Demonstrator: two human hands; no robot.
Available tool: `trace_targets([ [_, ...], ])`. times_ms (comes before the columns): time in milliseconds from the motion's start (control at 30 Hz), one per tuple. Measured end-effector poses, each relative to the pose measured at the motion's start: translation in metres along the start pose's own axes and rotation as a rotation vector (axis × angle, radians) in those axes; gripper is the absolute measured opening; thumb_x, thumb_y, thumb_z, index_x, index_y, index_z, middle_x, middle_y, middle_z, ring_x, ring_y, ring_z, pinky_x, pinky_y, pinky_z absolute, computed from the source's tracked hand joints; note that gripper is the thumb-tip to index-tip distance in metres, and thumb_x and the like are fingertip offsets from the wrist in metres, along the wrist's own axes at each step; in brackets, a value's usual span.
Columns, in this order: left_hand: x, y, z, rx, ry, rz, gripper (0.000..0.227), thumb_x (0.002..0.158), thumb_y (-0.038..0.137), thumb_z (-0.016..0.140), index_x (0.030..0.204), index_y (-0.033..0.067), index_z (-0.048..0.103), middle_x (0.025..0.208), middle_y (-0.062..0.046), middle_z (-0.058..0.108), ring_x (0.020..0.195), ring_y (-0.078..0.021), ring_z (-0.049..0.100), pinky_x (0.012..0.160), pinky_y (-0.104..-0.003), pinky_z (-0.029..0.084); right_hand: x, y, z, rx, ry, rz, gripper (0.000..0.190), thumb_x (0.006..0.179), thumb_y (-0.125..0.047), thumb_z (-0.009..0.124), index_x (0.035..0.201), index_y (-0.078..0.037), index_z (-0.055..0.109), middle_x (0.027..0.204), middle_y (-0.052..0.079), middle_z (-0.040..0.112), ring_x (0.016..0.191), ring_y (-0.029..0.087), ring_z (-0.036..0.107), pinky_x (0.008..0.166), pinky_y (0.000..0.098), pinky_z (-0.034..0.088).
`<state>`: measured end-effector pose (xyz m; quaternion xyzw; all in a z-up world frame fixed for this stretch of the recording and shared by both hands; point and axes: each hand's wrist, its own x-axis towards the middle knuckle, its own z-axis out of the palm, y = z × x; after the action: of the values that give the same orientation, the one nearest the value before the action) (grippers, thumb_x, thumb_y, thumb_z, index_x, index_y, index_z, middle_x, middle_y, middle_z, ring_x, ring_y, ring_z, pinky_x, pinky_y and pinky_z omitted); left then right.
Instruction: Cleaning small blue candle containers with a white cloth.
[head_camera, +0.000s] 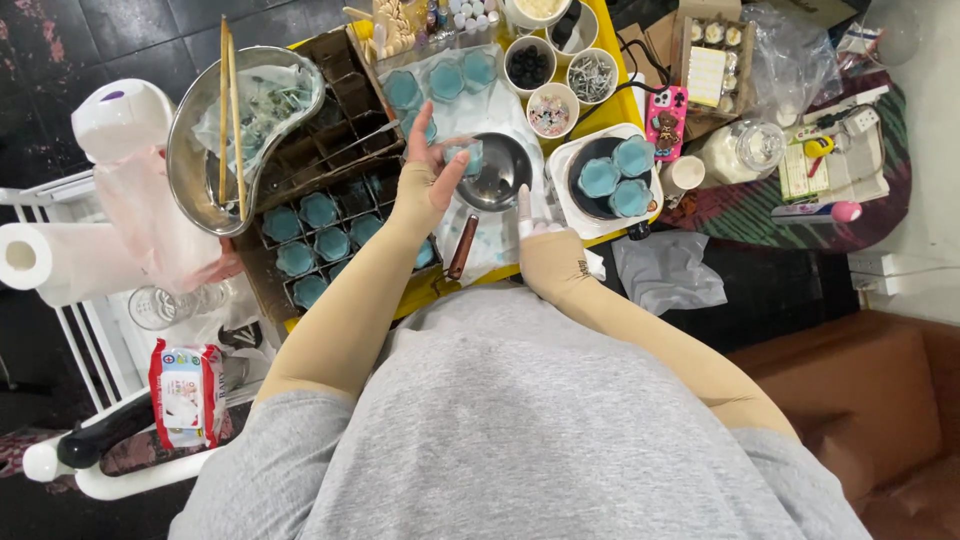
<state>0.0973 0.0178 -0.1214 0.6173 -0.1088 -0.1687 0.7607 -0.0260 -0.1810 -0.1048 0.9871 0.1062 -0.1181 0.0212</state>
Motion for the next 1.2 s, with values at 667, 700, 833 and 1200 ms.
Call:
trace_targets([
  [667, -0.010, 0.015, -0.006, -0.098, 0.007, 0.081, 0.087, 0.096, 0.000, 0.070, 0.164, 0.0150, 0.018, 0.136, -0.013, 0.065, 0.124, -0.0172, 0.062, 0.111, -0.034, 0.048, -0.033, 0.040, -0.047, 1.296, -0.072, 0.051, 0.078, 0.093, -0.010, 0.049, 0.166, 0.000, 0.022, 0.088, 0.025, 0.066, 0.074, 0.034, 0.061, 0.073, 0.0417, 0.050],
  [700, -0.011, 0.021, -0.006, -0.067, 0.018, 0.070, 0.087, 0.093, 0.000, 0.073, 0.162, 0.0154, 0.023, 0.138, -0.011, 0.065, 0.123, -0.0164, 0.061, 0.110, -0.034, 0.049, -0.035, 0.045, -0.042, 1.702, -0.110, 0.057, 0.074, 0.096, -0.006, 0.046, 0.168, -0.003, 0.030, 0.091, 0.025, 0.059, 0.073, 0.029, 0.055, 0.072, 0.0385, 0.048],
  [833, -0.003, 0.034, -0.011, 0.189, -0.017, 0.135, 0.079, 0.092, 0.000, 0.079, 0.159, 0.0141, 0.039, 0.140, -0.010, 0.065, 0.120, -0.0161, 0.061, 0.109, -0.034, 0.049, -0.043, 0.052, -0.091, 1.052, 0.541, -0.389, 0.031, 0.100, 0.000, 0.045, 0.129, 0.004, 0.054, 0.136, 0.025, 0.059, 0.121, 0.029, 0.061, 0.102, 0.0356, 0.048],
  [1200, 0.052, 0.036, 0.005, 0.959, 0.134, 0.175, 0.084, 0.079, 0.006, 0.083, 0.152, 0.0147, 0.043, 0.128, -0.016, 0.064, 0.115, -0.0351, 0.063, 0.100, -0.042, 0.052, -0.057, 0.067, -0.057, 2.188, -0.010, 0.129, 0.048, 0.100, -0.002, 0.044, 0.146, 0.006, 0.053, 0.135, 0.012, 0.062, 0.122, 0.019, 0.056, 0.110, 0.0331, 0.041],
])
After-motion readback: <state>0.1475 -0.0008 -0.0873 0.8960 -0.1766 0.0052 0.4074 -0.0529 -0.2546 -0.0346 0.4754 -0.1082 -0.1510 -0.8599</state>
